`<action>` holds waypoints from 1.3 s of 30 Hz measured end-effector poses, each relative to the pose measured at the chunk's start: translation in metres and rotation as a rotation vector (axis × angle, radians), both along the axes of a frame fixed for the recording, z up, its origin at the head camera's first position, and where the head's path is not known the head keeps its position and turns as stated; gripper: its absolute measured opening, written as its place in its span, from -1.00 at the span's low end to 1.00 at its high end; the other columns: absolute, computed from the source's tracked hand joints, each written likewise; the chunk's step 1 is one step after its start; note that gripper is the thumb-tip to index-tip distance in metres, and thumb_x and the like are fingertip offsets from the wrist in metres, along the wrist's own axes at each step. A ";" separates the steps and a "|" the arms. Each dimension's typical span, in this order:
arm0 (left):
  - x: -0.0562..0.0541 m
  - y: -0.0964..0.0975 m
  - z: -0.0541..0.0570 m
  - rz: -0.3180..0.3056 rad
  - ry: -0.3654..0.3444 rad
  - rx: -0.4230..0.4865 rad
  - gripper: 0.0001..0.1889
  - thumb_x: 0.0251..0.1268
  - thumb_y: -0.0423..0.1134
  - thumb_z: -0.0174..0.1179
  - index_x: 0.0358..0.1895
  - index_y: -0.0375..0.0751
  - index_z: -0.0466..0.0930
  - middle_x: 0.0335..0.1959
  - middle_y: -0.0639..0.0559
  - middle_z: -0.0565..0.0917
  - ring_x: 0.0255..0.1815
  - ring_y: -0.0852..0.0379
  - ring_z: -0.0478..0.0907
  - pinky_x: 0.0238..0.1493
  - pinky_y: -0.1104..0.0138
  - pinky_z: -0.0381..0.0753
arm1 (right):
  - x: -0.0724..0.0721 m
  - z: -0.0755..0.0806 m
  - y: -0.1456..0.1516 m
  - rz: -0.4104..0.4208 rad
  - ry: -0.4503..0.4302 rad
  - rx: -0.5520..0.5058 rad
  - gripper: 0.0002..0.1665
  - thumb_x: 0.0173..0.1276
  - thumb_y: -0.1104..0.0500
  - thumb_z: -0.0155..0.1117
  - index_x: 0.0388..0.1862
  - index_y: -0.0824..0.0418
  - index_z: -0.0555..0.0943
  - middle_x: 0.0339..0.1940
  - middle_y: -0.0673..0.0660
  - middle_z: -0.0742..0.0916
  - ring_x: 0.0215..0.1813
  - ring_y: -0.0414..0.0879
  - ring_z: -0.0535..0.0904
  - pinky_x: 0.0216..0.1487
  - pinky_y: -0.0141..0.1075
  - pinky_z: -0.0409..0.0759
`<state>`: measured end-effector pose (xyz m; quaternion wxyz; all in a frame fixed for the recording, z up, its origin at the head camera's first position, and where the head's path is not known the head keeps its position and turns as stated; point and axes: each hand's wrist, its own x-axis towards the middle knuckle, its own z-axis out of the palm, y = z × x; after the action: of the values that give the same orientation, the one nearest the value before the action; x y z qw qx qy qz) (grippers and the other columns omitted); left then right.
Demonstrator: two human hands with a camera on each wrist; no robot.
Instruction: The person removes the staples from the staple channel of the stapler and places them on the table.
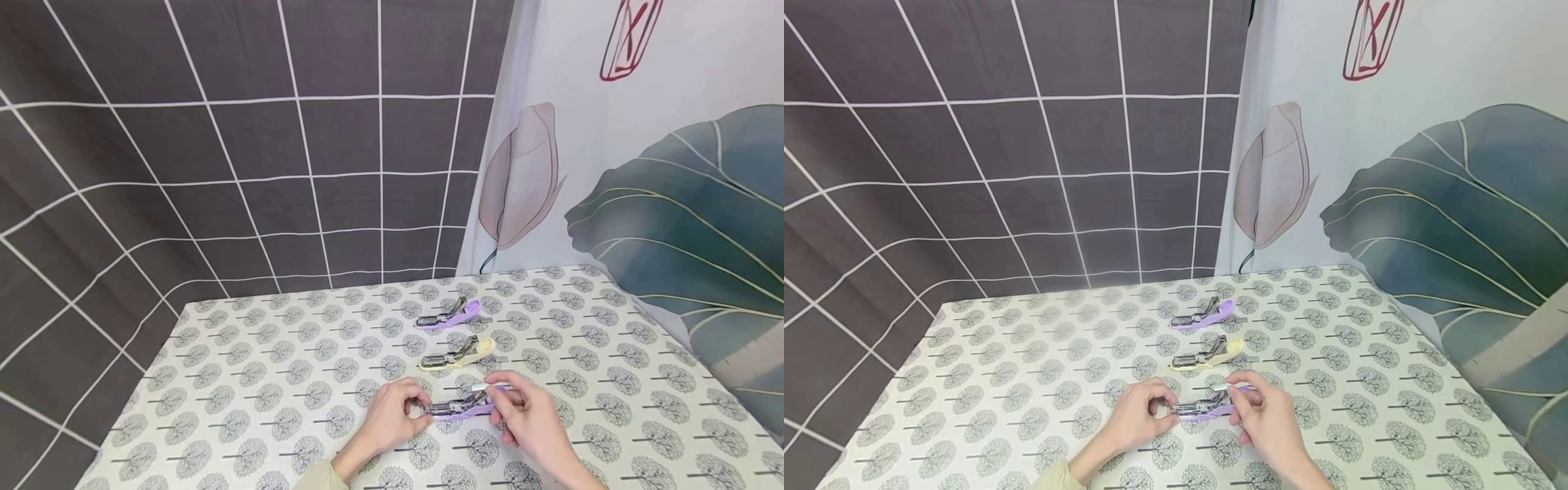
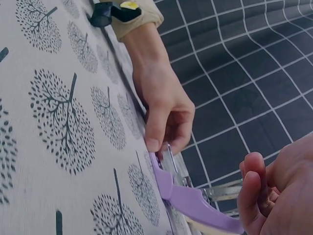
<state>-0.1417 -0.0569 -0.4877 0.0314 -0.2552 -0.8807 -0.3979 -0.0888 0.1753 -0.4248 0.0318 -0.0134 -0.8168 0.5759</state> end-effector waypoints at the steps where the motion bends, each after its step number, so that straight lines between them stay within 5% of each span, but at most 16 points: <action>1: 0.000 0.000 0.000 0.000 -0.001 -0.002 -0.79 -0.07 -0.26 0.54 -0.34 -0.01 0.73 -0.41 0.40 0.56 -0.58 0.46 0.28 -0.44 0.49 0.31 | 0.000 0.000 0.002 -0.005 0.009 0.005 -0.73 0.42 0.39 0.20 0.07 0.29 0.60 -0.64 0.15 0.63 -0.79 -0.07 0.44 -0.77 -0.31 0.46; 13: 0.000 0.000 -0.001 0.008 -0.004 -0.011 -0.79 -0.07 -0.25 0.55 -0.34 0.00 0.73 -0.40 0.41 0.55 -0.57 0.46 0.29 -0.43 0.49 0.31 | -0.001 -0.006 0.023 -0.057 0.151 0.089 -0.77 0.38 0.41 0.25 0.00 0.29 0.62 -0.70 0.07 0.63 -0.85 -0.16 0.40 -0.86 -0.36 0.35; 39: 0.000 0.000 -0.001 0.007 -0.018 -0.005 -0.79 -0.06 -0.26 0.54 -0.32 0.00 0.73 -0.41 0.42 0.54 -0.57 0.46 0.29 -0.43 0.48 0.30 | -0.004 -0.021 0.056 -0.120 0.052 0.196 -0.76 0.40 0.39 0.23 0.02 0.27 0.61 -0.66 0.09 0.64 -0.80 -0.13 0.44 -0.79 -0.30 0.43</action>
<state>-0.1422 -0.0570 -0.4891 0.0242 -0.2488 -0.8827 -0.3979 -0.0924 0.2314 -0.4453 0.0883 -0.0441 -0.8657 0.4907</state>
